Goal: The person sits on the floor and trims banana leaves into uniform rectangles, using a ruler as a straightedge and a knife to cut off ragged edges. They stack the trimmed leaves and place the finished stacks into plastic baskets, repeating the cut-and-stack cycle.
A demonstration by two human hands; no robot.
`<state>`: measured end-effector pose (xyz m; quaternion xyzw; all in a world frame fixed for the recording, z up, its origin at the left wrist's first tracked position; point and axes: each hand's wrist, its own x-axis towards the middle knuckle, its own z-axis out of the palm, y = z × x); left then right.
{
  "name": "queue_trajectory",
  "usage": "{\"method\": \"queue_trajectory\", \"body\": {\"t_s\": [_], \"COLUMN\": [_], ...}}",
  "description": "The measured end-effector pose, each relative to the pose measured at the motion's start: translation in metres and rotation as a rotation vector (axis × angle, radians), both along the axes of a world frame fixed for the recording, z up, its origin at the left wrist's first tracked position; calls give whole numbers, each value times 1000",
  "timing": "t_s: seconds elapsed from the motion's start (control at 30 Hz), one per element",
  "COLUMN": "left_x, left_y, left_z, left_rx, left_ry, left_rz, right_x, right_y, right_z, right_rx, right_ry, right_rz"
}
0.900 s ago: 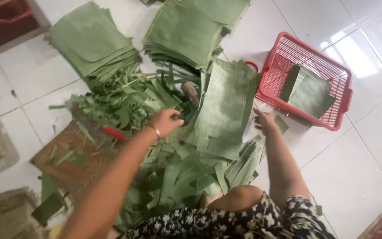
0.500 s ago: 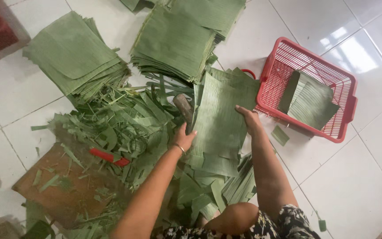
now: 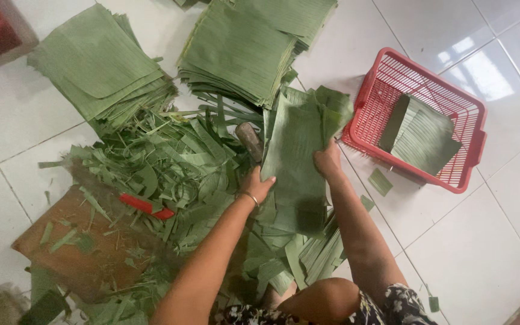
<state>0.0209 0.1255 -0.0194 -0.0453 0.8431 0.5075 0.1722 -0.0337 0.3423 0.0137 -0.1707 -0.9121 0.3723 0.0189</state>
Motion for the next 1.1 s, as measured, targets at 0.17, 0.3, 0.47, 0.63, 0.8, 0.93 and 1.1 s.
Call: {"method": "queue_trajectory", "body": {"t_s": [0.17, 0.3, 0.47, 0.63, 0.8, 0.93, 1.1], "left_x": [-3, -23, -68, -92, -59, -13, 50], "left_y": [-1, -17, -57, -174, -304, -352, -378], "left_z": [7, 15, 50, 136, 233, 241, 142], "left_rx": [255, 450, 644, 881, 763, 574, 403], "left_ry": [-25, -69, 142, 84, 111, 383, 492], "left_rz": [3, 117, 143, -36, 33, 224, 536], "right_x": [19, 26, 45, 25, -25, -51, -19], "right_y": [-32, -59, -69, -84, -147, -234, -305], "right_z": [63, 153, 265, 308, 267, 179, 66], "right_rx": [113, 227, 222, -138, -774, -844, -934], "right_ry": [145, 196, 376, 637, 408, 496, -106], "right_rz": [131, 287, 488, 711, 697, 616, 342]}}
